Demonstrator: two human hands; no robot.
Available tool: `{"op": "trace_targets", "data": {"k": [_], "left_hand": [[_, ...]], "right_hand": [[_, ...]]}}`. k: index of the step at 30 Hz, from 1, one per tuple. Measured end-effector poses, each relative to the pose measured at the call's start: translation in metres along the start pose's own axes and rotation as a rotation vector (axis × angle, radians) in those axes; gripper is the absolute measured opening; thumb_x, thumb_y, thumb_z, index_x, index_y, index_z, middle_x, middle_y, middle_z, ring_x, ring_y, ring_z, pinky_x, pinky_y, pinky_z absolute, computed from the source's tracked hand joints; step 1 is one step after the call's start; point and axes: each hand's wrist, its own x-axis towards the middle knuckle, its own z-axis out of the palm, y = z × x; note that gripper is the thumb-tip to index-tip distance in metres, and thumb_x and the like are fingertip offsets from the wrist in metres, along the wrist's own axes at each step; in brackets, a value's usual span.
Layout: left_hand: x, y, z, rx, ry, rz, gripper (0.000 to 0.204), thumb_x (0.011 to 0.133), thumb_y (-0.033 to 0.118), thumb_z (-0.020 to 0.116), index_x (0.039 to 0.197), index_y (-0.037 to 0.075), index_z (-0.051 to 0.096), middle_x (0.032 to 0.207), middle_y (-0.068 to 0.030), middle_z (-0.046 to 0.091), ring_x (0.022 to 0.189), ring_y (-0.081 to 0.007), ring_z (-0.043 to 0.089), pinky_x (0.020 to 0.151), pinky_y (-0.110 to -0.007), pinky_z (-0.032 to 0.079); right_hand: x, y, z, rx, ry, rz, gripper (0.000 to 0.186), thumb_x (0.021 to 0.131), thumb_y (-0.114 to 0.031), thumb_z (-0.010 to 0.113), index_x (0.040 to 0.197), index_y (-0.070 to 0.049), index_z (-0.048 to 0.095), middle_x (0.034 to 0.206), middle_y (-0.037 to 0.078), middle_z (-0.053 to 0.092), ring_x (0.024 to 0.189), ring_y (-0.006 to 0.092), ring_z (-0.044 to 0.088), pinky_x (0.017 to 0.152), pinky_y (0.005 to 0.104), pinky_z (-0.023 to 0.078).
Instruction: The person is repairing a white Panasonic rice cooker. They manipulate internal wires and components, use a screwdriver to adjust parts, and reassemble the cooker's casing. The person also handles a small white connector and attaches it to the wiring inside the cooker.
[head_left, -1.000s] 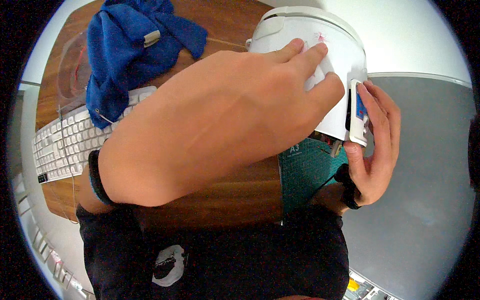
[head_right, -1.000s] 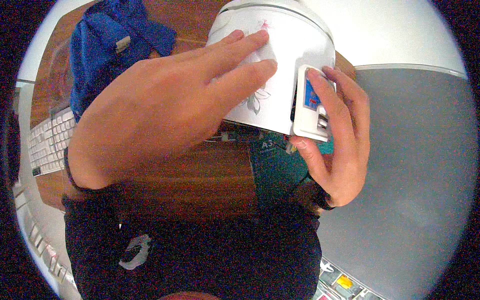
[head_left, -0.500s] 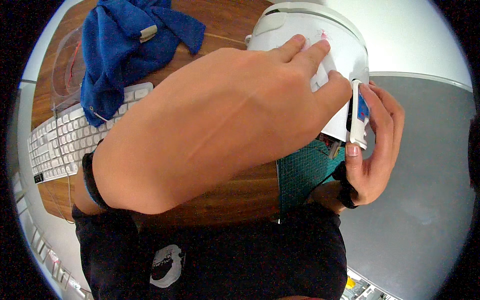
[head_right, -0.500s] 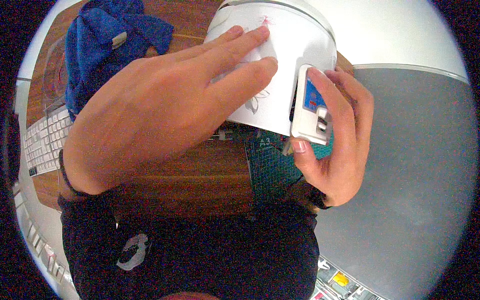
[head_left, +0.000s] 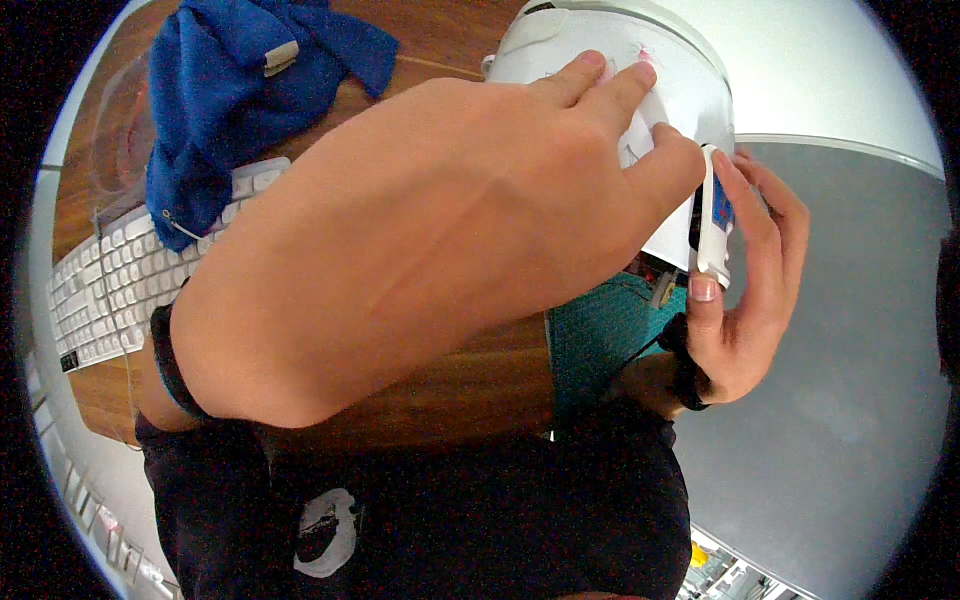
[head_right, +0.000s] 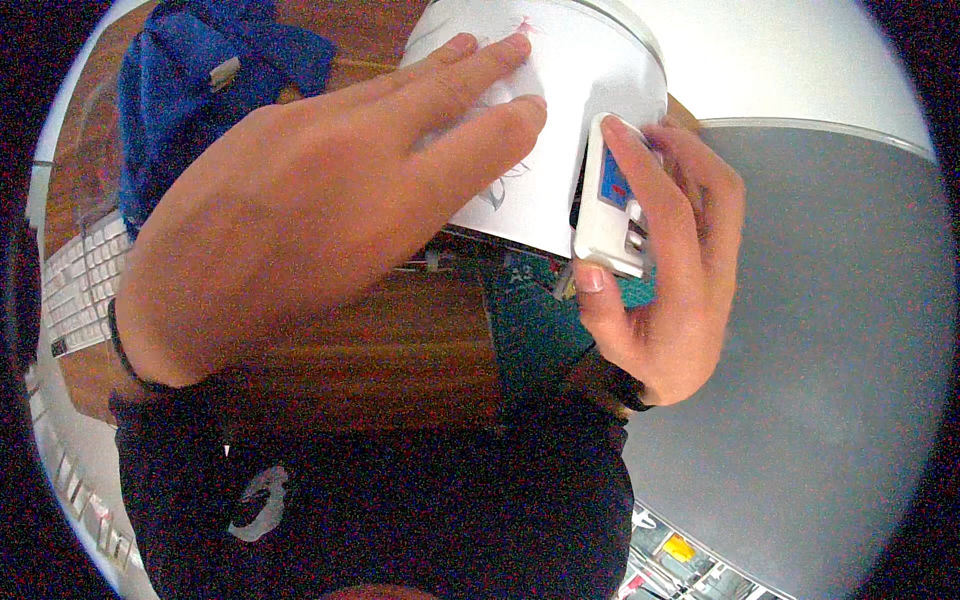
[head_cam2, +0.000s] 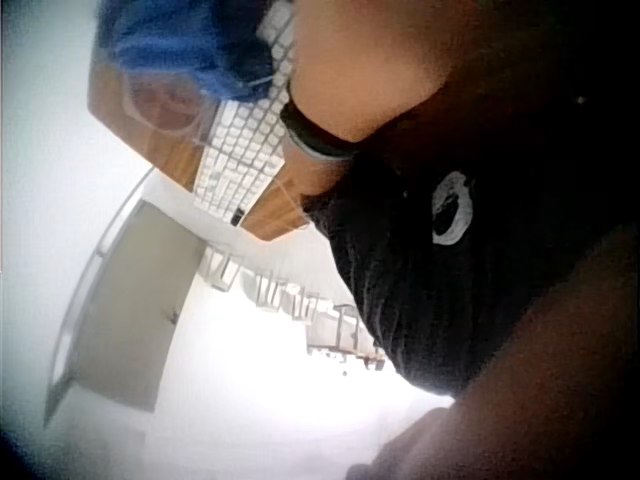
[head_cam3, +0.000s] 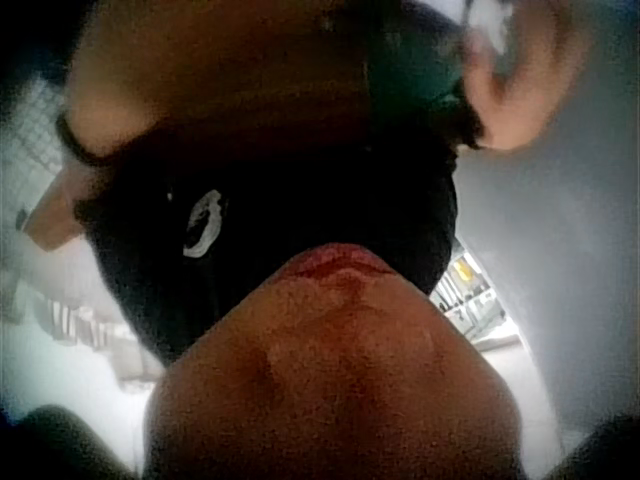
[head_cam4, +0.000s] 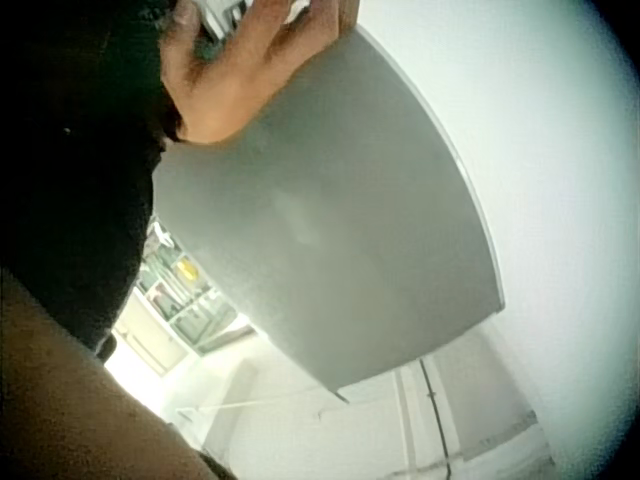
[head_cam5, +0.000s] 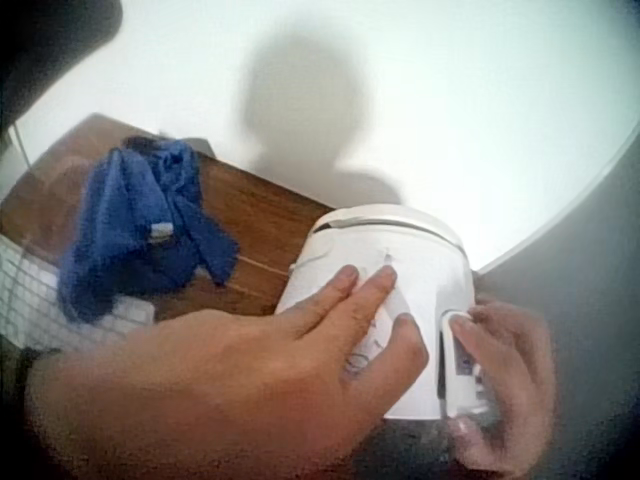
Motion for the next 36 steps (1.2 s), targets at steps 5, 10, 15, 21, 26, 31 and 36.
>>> {"op": "trace_targets", "data": {"k": [5,10,15,21,26,31,36], "left_hand": [[0.002,0.003,0.000,0.001,-0.011,0.009,0.036,0.096,0.011,0.056,0.132,0.005,0.055,0.146,-0.0233,0.057,0.129,-0.0378,0.063,0.096,-0.041,0.059],[0.004,0.006,-0.002,-0.005,-0.030,0.010,0.036,0.096,0.010,0.056,0.131,0.005,0.056,0.146,-0.0230,0.058,0.128,-0.0377,0.063,0.096,-0.041,0.059],[0.004,0.006,0.000,-0.012,-0.047,0.011,0.035,0.095,0.010,0.057,0.130,0.005,0.056,0.145,-0.0227,0.058,0.128,-0.0376,0.063,0.096,-0.041,0.059],[0.005,0.013,-0.013,0.023,-0.050,-0.014,0.035,0.095,0.010,0.057,0.129,0.004,0.057,0.145,-0.0224,0.058,0.127,-0.0374,0.063,0.096,-0.041,0.059],[0.006,0.006,-0.006,-0.017,-0.066,0.006,0.034,0.094,0.010,0.058,0.128,0.004,0.057,0.144,-0.0221,0.059,0.127,-0.0373,0.063,0.096,-0.041,0.059],[0.003,0.007,-0.007,-0.017,-0.071,0.005,0.034,0.094,0.009,0.058,0.127,0.004,0.058,0.143,-0.0218,0.059,0.126,-0.0372,0.064,0.096,-0.042,0.058],[0.003,0.009,-0.007,-0.015,-0.073,0.008,0.033,0.093,0.009,0.059,0.126,0.004,0.059,0.143,-0.0216,0.059,0.126,-0.0371,0.064,0.096,-0.042,0.058]], "right_hand": [[0.003,0.002,0.009,0.019,0.051,-0.059,0.065,0.094,-0.048,0.067,0.138,0.000,0.063,0.141,0.027,0.056,0.127,0.0415,0.056,0.108,0.0489,0.045],[0.003,0.001,0.009,-0.026,0.053,-0.048,0.066,0.095,-0.051,0.065,0.137,0.000,0.064,0.138,0.026,0.058,0.124,0.0397,0.057,0.106,0.0481,0.046],[0.002,0.004,0.013,-0.066,0.094,-0.043,0.068,0.092,-0.057,0.064,0.133,-0.002,0.067,0.130,0.025,0.060,0.117,0.0364,0.059,0.099,0.0448,0.049],[0.013,-0.005,0.016,-0.035,0.223,-0.011,0.074,0.085,-0.066,0.067,0.124,-0.003,0.071,0.116,0.023,0.063,0.105,0.0341,0.062,0.090,0.0423,0.052],[0.006,-0.002,0.021,-0.045,0.253,0.014,0.075,0.083,-0.068,0.068,0.119,-0.002,0.073,0.111,0.021,0.063,0.098,0.0326,0.063,0.086,0.0412,0.052],[0.006,-0.005,0.021,-0.020,0.241,0.035,0.074,0.082,-0.067,0.069,0.117,-0.002,0.075,0.108,0.018,0.062,0.095,0.0297,0.062,0.084,0.0389,0.052],[0.003,-0.008,0.022,0.039,0.224,0.092,0.073,0.082,-0.065,0.070,0.119,-0.002,0.074,0.116,0.020,0.059,0.103,0.0304,0.059,0.090,0.0405,0.049]]}}
